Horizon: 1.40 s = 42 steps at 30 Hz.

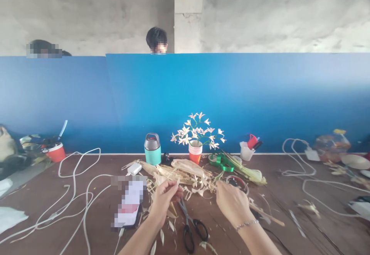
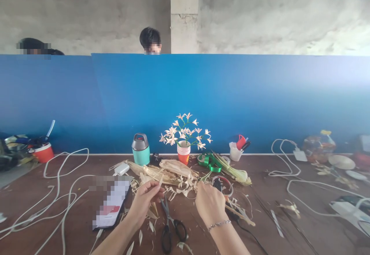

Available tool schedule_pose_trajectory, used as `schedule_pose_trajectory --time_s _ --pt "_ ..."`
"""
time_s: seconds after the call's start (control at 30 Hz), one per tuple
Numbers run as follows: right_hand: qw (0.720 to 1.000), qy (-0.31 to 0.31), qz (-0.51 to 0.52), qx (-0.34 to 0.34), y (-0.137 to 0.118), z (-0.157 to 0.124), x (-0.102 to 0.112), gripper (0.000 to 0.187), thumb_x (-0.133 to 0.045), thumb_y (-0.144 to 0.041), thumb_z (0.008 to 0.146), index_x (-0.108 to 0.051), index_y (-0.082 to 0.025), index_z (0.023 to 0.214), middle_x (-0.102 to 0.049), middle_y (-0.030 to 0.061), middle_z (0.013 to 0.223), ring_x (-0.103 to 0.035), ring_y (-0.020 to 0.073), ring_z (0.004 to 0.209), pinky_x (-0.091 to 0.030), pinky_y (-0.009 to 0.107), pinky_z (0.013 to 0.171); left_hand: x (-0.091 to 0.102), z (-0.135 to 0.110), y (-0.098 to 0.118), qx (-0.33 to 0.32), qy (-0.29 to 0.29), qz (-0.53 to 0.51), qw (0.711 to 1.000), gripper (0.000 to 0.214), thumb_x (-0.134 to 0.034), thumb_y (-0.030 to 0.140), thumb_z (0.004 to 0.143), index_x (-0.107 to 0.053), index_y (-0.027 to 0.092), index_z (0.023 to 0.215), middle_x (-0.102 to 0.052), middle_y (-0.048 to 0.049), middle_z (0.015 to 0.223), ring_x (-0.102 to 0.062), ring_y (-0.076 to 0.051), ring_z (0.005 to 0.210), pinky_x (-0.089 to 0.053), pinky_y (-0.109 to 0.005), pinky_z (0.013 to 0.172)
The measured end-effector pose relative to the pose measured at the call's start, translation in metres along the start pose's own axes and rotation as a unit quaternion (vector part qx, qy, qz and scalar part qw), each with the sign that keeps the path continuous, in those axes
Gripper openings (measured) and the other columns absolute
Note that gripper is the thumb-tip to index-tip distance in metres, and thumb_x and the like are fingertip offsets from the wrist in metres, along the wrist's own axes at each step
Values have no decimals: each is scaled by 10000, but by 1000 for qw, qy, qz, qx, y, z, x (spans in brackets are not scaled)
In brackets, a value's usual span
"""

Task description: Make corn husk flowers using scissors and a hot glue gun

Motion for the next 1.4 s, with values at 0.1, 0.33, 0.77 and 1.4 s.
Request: schedule_pose_trajectory --time_s 0.1,0.33,0.77,1.4 --pt "984 43 155 76 -18 3 -3 339 -365 -171 892 -595 -159 1140 -697 129 974 -641 258 933 -454 365 796 -2 0 -2 9 -7 -19 1000 328 -771 409 593 -622 149 728 -691 -18 674 -623 -125 596 -452 -203 537" --pt "825 -106 500 241 -73 6 -42 367 -471 -260 862 -572 -238 1215 -619 12 737 -517 139 588 -413 256 551 -11 -5 -3 25 -78 -41 996 287 -772 364 612 -609 140 689 -665 -4 644 -588 -95 553 -407 -181 508" --pt "577 -332 745 38 -64 2 -70 495 -701 -326 709 -544 -207 1162 -398 -101 513 -177 7 362 -60 158 376 -15 -7 -10 32 -110 52 992 345 -685 477 690 -595 153 769 -609 19 598 -513 -89 463 -348 -199 437" --pt "771 -148 599 160 -71 3 -53 311 -540 -269 808 -691 -220 1076 -525 -34 516 -479 95 470 -407 197 462 -6 3 -21 -73 -57 101 991 235 -540 353 780 -631 160 682 -508 24 571 -453 -119 566 -352 -221 548"
Point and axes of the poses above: each hand's wrist, its own z-axis towards the middle knuckle, its own x-axis out of the back of the hand, y = z × x, the point moved 7 cm from there along z, towards the middle knuckle
